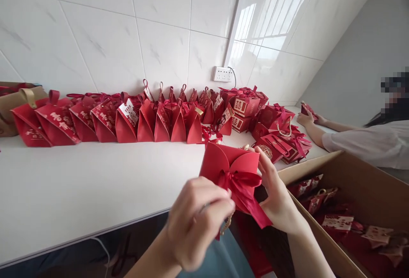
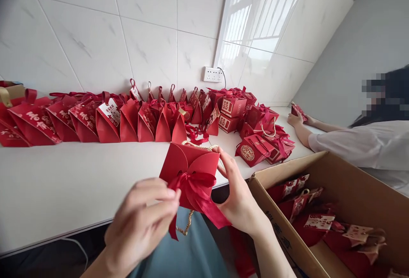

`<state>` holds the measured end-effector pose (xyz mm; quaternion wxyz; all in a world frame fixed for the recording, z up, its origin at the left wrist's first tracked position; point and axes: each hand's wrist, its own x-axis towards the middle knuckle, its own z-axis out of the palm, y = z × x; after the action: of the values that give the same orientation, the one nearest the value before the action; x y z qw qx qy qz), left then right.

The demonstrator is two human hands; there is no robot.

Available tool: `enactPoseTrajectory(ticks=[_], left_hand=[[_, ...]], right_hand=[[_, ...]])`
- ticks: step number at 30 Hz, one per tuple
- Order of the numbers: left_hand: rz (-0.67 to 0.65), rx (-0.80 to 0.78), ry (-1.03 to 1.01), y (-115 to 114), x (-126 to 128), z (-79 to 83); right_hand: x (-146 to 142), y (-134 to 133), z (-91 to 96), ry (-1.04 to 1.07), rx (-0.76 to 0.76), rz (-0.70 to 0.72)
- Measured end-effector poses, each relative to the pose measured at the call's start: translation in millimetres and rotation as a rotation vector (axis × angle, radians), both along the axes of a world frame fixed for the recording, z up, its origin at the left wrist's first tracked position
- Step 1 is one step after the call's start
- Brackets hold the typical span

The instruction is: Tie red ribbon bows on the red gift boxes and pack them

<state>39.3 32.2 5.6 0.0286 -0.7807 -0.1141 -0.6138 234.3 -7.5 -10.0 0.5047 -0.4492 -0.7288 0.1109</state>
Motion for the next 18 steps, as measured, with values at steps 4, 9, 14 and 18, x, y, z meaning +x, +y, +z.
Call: enactPoseTrajectory(ticks=[4, 9, 14, 18], left_hand=[[0.237, -0.231, -0.138, 32, -1, -5.2], [0.22, -0.574, 0.101, 59, 18, -23.8], [0.113, -0.574, 0.575, 69, 53, -63.4], [0.128, -0.441, 0.712, 80, 74, -99.5]], right_hand=[[12, -9, -1.0, -0.088, -0.047, -0.094], [48, -34, -3.2, -0.182, -0.102, -0.351], [129, -90, 9.1, -0.28, -0.127, -0.635], [205, -143, 12.3, -0.197, -0.299, -0.898]])
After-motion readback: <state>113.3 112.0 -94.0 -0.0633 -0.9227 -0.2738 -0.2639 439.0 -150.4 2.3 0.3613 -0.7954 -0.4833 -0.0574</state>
